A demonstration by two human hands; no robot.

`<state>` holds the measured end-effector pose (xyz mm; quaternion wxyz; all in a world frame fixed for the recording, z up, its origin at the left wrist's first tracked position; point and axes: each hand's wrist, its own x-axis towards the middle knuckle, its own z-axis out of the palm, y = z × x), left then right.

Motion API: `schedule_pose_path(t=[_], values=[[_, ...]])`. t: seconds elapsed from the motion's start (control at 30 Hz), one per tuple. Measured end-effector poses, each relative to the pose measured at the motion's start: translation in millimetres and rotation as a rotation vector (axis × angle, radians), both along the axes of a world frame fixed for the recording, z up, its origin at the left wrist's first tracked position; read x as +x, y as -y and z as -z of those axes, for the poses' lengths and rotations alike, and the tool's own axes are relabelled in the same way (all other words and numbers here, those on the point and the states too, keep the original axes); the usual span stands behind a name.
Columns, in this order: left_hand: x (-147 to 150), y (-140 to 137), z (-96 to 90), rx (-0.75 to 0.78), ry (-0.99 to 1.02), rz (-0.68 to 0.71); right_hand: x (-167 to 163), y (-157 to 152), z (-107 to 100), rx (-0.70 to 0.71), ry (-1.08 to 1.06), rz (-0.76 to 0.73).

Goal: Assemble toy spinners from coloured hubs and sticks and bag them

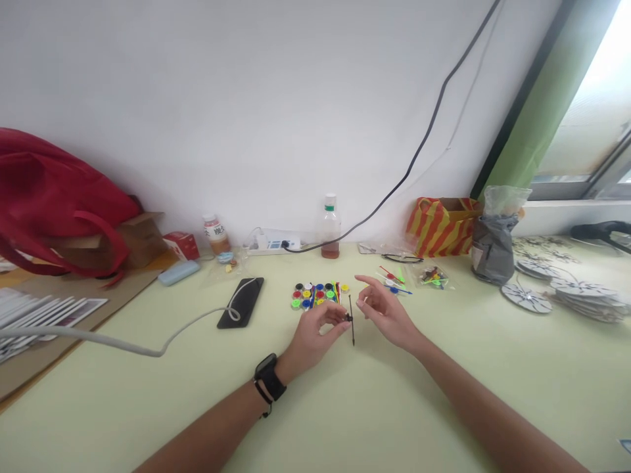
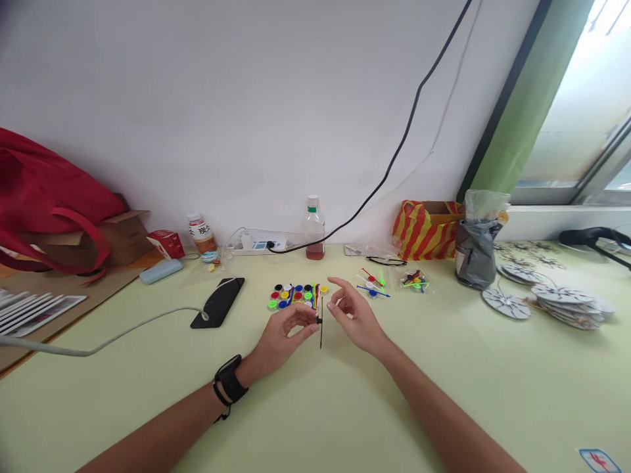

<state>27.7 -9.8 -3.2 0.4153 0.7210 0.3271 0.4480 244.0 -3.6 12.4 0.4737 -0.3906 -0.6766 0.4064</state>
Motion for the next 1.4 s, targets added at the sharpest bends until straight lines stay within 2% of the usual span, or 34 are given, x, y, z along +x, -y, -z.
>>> schedule_pose_path(t=[0.1, 0.17, 0.27, 0.4, 0.57, 0.77, 0.87, 1.13, 1.27, 1.33, 1.4], values=[[-1.8, -5.4, 2.0, -0.051, 0.077, -0.010, 0.2, 3.1, 0.4, 0.143, 0.111, 0.071], [-2.5, -7.4, 2.1, -0.077, 0.110, -0.007, -2.4, 7.0, 0.0, 0.180, 0.095, 0.088], [-2.4, -7.9, 1.4, -0.116, 0.145, -0.010, -7.0, 10.9, -0.7, 0.128, 0.082, 0.057], [-2.5, -7.6, 1.6, -0.126, 0.159, -0.029, -6.3, 9.0, -3.4, -0.044, 0.121, -0.056], [-3.2, -8.5, 3.9, -0.121, 0.163, -0.028, -1.4, 6.4, -11.3, -0.016, 0.083, -0.009], [-1.8, -6.6, 1.3, -0.100, 0.160, -0.012, -8.6, 10.6, -10.5, -0.106, 0.096, -0.164], [-1.2, -3.7, -1.7, -0.091, 0.135, 0.018, -12.2, 11.8, -8.4, -0.145, 0.071, -0.186], [-1.6, -5.9, 3.7, -0.124, 0.158, -0.018, -11.2, 5.5, -1.2, -0.182, -0.048, -0.192], [-1.9, -5.8, 4.2, -0.143, 0.159, 0.006, -13.1, 4.0, 4.5, -0.195, -0.106, -0.165], [-1.9, -5.2, 3.5, -0.144, 0.145, 0.004, -11.8, 2.8, 5.4, -0.159, -0.072, -0.147], [-1.9, -5.3, 3.6, -0.125, 0.106, -0.018, -6.0, 0.0, 3.6, -0.059, -0.013, -0.066]])
